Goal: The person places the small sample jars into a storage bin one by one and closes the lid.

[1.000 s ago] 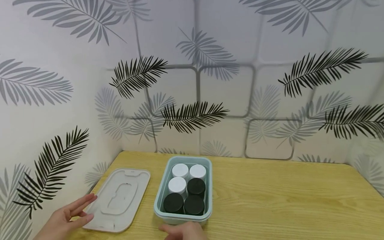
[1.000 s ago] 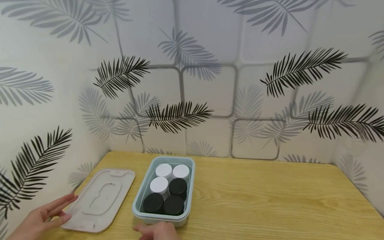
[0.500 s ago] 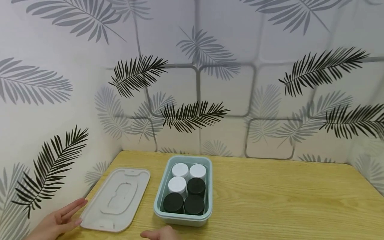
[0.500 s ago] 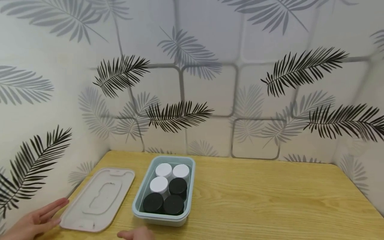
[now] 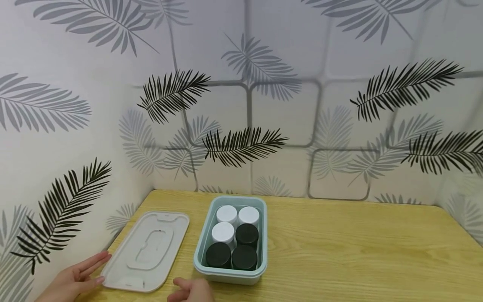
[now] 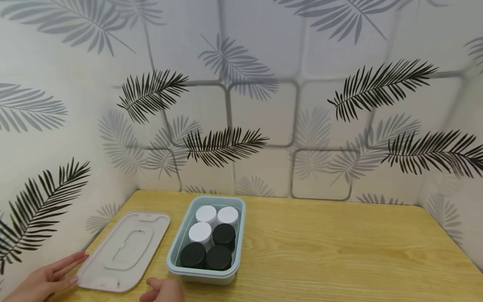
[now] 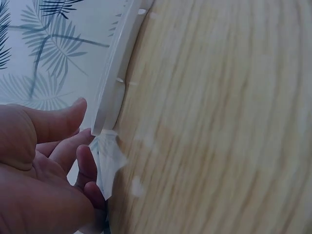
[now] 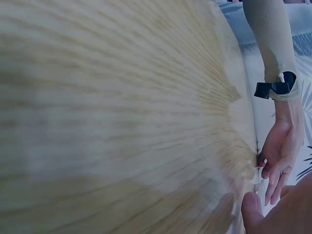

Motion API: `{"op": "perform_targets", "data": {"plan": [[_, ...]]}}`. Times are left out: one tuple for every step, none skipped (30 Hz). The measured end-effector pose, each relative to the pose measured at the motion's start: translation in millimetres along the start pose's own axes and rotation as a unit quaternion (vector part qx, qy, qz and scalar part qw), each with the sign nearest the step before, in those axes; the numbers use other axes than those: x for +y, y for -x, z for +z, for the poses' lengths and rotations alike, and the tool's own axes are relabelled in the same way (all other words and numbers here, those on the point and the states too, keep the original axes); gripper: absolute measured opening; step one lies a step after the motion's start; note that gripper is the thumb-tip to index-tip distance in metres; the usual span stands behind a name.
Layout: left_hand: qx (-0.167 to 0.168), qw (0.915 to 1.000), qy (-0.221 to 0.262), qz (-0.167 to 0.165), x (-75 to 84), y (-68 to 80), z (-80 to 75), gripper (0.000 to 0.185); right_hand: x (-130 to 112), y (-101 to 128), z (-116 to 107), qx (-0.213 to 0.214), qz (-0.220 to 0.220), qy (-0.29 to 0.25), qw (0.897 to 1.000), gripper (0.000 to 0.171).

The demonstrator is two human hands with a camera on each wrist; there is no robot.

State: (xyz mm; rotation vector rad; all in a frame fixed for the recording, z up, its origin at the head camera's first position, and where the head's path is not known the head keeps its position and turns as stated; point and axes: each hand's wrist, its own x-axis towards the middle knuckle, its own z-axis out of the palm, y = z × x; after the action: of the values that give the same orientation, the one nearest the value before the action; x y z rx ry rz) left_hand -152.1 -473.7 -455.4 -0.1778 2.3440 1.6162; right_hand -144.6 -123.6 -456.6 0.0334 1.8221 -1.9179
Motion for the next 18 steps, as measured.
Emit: {"op": "perform_targets", "data": {"plan": [[0.011,0.9999,-0.006,-0.002,1.4,-0.2,2.1,0.085,0,-2,1,0.006,-0.002,0.007,1.0,0.034],[0.017,0.9997,-0.014,0.002,2.3,-0.3,4.2,0.085,0,-3,3,0.012,-0.005,0.01,1.0,0.036],[0.024,0.9995,-0.02,0.005,2.9,-0.4,6.5,0.085,0,-4,4,0.015,-0.012,0.021,1.0,0.039],[0.029,0.999,-0.03,0.012,3.5,-0.3,8.6,0.085,0,-6,5,0.018,-0.014,0.027,0.999,0.042],[0.033,0.9984,-0.041,0.021,4.3,-0.4,10.2,0.084,0,-7,5,0.021,-0.014,0.034,0.999,0.043],[0.036,0.9976,-0.052,0.03,4.7,-0.4,11.7,0.083,0,-8,5,0.023,-0.019,0.044,0.999,0.044],[0.037,0.9966,-0.062,0.04,4.9,-0.2,13.1,0.081,0,-8,5,0.027,-0.023,0.053,0.998,0.044],[0.037,0.9957,-0.069,0.048,5.2,-0.2,14.2,0.08,0,-9,5,0.028,-0.024,0.055,0.998,0.044],[0.04,0.9954,-0.073,0.048,5.9,-0.2,15.3,0.08,0,-10,6,0.029,-0.023,0.054,0.998,0.044],[0.04,0.9949,-0.077,0.051,6.3,0.0,15.8,0.079,0,-10,6,0.031,-0.022,0.051,0.998,0.045],[0.039,0.9947,-0.079,0.054,6.6,-0.3,16.0,0.079,0,-10,7,0.034,-0.02,0.049,0.998,0.045],[0.038,0.9949,-0.077,0.053,7.1,-0.3,16.4,0.079,0,-11,7,0.037,-0.021,0.045,0.998,0.046],[0.038,0.9952,-0.074,0.051,7.6,-0.3,16.7,0.079,-1,-11,8,0.04,-0.016,0.04,0.998,0.046],[0.035,0.9955,-0.072,0.051,8.2,-0.4,16.9,0.079,-1,-11,8,0.04,-0.009,0.034,0.999,0.047],[0.033,0.9959,-0.067,0.051,8.6,-0.5,16.8,0.079,-2,-11,9,0.041,-0.005,0.03,0.999,0.047],[0.029,0.996,-0.065,0.054,9.0,-0.6,16.6,0.079,-2,-11,9,0.04,-0.003,0.026,0.999,0.047],[0.027,0.9962,-0.062,0.054,9.4,-0.6,16.6,0.08,-3,-11,9,0.04,-0.002,0.023,0.999,0.047],[0.025,0.9966,-0.059,0.052,9.8,-0.4,16.8,0.081,-3,-11,9,0.039,-0.003,0.02,0.999,0.047]]}}
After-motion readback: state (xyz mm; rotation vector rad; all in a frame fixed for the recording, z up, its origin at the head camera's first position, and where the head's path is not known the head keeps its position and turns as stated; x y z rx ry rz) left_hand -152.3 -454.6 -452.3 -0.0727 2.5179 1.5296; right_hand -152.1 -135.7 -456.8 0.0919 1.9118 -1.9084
